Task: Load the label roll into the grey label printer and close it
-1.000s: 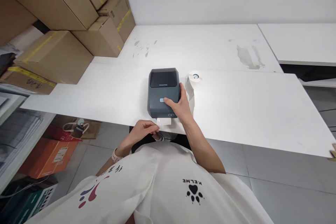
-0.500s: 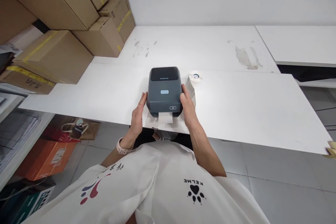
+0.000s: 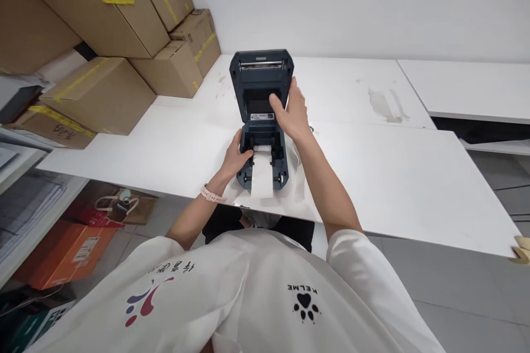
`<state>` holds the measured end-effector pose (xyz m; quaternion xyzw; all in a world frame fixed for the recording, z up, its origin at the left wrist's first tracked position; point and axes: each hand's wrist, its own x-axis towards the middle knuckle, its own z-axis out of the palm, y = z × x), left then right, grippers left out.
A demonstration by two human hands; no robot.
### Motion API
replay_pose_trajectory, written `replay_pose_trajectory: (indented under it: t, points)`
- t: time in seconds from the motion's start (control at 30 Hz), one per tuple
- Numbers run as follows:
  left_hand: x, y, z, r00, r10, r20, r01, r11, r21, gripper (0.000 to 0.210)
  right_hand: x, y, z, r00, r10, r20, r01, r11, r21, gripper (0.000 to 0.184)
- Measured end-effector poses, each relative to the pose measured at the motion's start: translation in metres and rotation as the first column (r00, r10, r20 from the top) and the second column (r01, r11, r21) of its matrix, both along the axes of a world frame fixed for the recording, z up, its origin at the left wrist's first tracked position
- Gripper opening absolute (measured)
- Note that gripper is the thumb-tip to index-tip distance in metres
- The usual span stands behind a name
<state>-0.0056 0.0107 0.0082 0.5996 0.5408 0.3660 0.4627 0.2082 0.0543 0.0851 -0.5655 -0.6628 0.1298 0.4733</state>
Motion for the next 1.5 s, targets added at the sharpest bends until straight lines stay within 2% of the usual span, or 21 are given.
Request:
replay_pose_trajectory:
  t: [0.07,0.13,0.17,0.2,0.27,0.3,0.37,0.47,0.57,0.63,0.7,0.77,0.8,0.9,0.97,1.03,1.13,1.23,1.33,1.43,1.5]
  points:
    - [0.002,-0.001,-0.004,1.0,0.023,-0.011,-0.023,1.0,0.017,0.093,-0.007,-0.006,0.0,0.983,-0.108,0.148,0.096,0.992,0.085,0.067]
    - [0.003,-0.002,-0.004,0.999,0.04,-0.02,-0.039,0.999,0.037,0.089,-0.016,-0.017,0.0,0.944,-0.074,0.32,0.052,0.996,0.078,0.05]
    - [0.004,-0.003,-0.003,0.999,0.047,-0.027,-0.046,0.998,0.042,0.088,-0.02,-0.021,0.0,0.896,0.022,0.443,-0.02,1.0,-0.008,0.048]
    - [0.004,-0.003,-0.002,0.998,0.053,-0.034,-0.052,0.998,0.045,0.088,-0.024,-0.024,-0.001,0.812,0.158,0.563,-0.093,0.985,-0.143,0.048]
    - [0.005,-0.004,-0.001,0.998,0.056,-0.042,-0.053,0.997,0.052,0.09,-0.032,-0.025,-0.004,0.578,0.43,0.694,-0.155,0.892,-0.424,0.046]
    - [0.005,-0.003,-0.001,0.998,0.055,-0.042,-0.053,0.997,0.059,0.091,-0.035,-0.024,-0.007,0.479,0.518,0.709,-0.149,0.844,-0.516,0.043]
    - [0.005,-0.002,-0.002,0.998,0.056,-0.034,-0.053,0.995,0.079,0.094,-0.042,-0.018,-0.012,0.38,0.601,0.703,-0.141,0.789,-0.599,0.039]
    - [0.004,0.001,-0.008,0.998,0.062,-0.028,-0.059,0.992,0.113,0.096,-0.05,-0.009,-0.017,0.328,0.677,0.659,-0.172,0.729,-0.663,0.041]
    - [0.003,0.004,-0.014,0.998,0.066,-0.016,-0.063,0.989,0.134,0.095,-0.049,-0.004,-0.01,0.313,0.734,0.602,-0.207,0.672,-0.711,0.043]
    - [0.002,0.004,-0.018,0.998,0.065,0.008,-0.066,0.989,0.134,0.092,-0.033,-0.007,0.003,0.356,0.774,0.523,-0.285,0.623,-0.728,0.042]
    - [0.002,0.004,-0.02,0.997,0.066,0.027,-0.069,0.989,0.131,0.089,-0.002,-0.019,0.019,0.465,0.822,0.33,-0.477,0.546,-0.688,0.04]
    - [0.002,0.002,-0.02,0.997,0.067,0.036,-0.071,0.989,0.126,0.087,0.042,-0.04,0.032,0.562,0.826,0.055,-0.678,0.497,-0.542,0.041]
    - [0.002,0.002,-0.02,0.997,0.068,0.04,-0.072,0.99,0.125,0.087,0.066,-0.052,0.035,0.592,0.805,-0.033,-0.714,0.504,-0.485,0.04]
    - [0.002,0.001,-0.019,0.996,0.07,0.056,-0.077,0.99,0.121,0.086,0.134,-0.09,0.025,0.748,0.645,-0.154,-0.631,0.62,-0.466,0.035]
    - [0.002,0.001,-0.02,0.995,0.076,0.063,-0.084,0.989,0.12,0.086,0.165,-0.104,0.002,0.874,0.465,-0.143,-0.461,0.698,-0.548,0.038]
    - [0.002,0.002,-0.021,0.995,0.076,0.072,-0.084,0.989,0.122,0.086,0.181,-0.106,-0.028,0.952,0.28,-0.12,-0.293,0.734,-0.613,0.046]
    - [0.002,0.003,-0.022,0.993,0.069,0.096,-0.081,0.989,0.127,0.087,0.184,-0.093,-0.071,0.979,0.114,-0.167,-0.194,0.763,-0.616,0.06]
    - [0.002,0.003,-0.022,0.992,0.066,0.107,-0.079,0.99,0.12,0.088,0.18,-0.079,-0.093,0.969,0.076,-0.235,-0.206,0.773,-0.6,0.065]
    - [0.002,0.002,-0.019,0.993,0.074,0.096,-0.083,0.992,0.099,0.088,0.183,-0.076,-0.093,0.952,0.162,-0.262,-0.292,0.744,-0.601,0.056]
    - [0.003,0.001,-0.019,0.992,0.09,0.087,-0.097,0.991,0.091,0.087,0.195,-0.082,-0.079,0.929,0.212,-0.304,-0.36,0.712,-0.603,0.052]
    - [0.003,0.001,-0.02,0.992,0.091,0.092,-0.1,0.99,0.098,0.086,0.202,-0.082,-0.068,0.921,0.181,-0.344,-0.359,0.734,-0.577,0.053]
